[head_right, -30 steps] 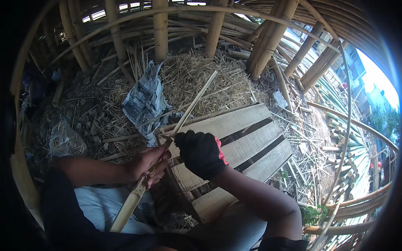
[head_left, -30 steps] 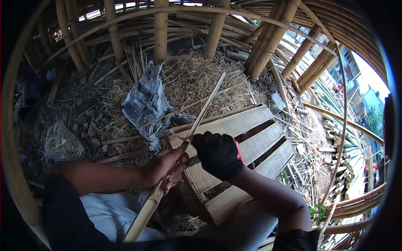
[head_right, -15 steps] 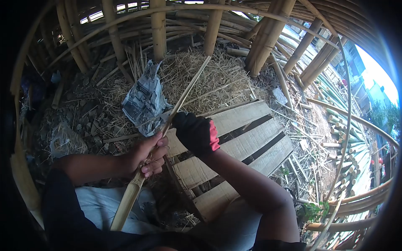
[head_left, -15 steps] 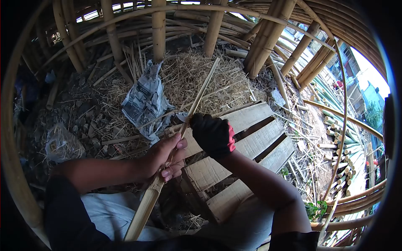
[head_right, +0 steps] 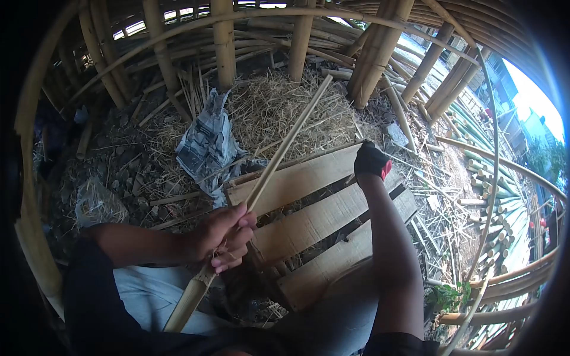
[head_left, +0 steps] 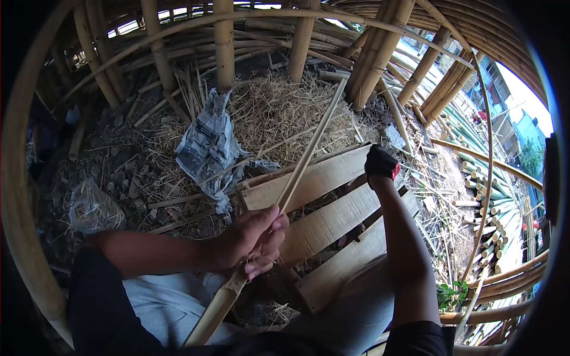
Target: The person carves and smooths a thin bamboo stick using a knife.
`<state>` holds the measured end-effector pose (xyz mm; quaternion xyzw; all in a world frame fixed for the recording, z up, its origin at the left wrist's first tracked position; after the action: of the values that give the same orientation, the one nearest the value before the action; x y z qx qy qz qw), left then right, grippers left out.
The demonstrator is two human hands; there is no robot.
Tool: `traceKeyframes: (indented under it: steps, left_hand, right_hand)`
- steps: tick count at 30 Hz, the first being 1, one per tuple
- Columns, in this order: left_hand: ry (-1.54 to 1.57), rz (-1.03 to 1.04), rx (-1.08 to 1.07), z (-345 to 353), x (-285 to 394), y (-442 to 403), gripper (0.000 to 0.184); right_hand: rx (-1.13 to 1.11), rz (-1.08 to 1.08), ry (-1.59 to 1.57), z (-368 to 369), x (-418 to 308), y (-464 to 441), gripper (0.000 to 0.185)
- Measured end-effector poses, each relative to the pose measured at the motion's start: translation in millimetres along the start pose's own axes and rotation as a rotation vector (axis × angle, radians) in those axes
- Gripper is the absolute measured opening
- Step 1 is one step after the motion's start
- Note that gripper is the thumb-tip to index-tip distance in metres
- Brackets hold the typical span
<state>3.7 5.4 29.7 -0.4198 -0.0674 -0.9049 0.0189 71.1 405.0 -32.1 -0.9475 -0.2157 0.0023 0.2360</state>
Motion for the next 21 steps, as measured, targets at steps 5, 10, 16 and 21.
traceKeyframes:
  steps: [5, 10, 16, 21]
  left_hand:
    - [-0.031, 0.052, 0.074, -15, 4, -12, 0.038]
    - [-0.075, 0.121, 0.131, -29, 13, -15, 0.036]
    - [-0.07, 0.105, 0.148, -26, 19, -9, 0.036]
    - [-0.031, 0.08, 0.113, -31, 16, -7, 0.037]
  right_hand:
    - [0.128, -0.206, -0.342, -61, -29, 26, 0.02]
    - [0.187, -0.594, -0.665, -132, -72, 87, 0.025]
    - [0.155, -0.814, -0.673, -159, -97, 138, 0.017]
    - [0.231, -0.754, -0.535, -157, -112, 142, 0.009]
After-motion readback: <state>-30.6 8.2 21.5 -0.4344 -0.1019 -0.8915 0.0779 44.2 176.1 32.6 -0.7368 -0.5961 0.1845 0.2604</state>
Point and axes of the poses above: each hand's wrist, its own y-axis away from the middle knuckle, its own z-axis out of the palm, x = y × z, the point moved 2 cm from there along -y, towards the middle knuckle, and after that the axes turned 12 degrees about z, right-handed, at the moved point
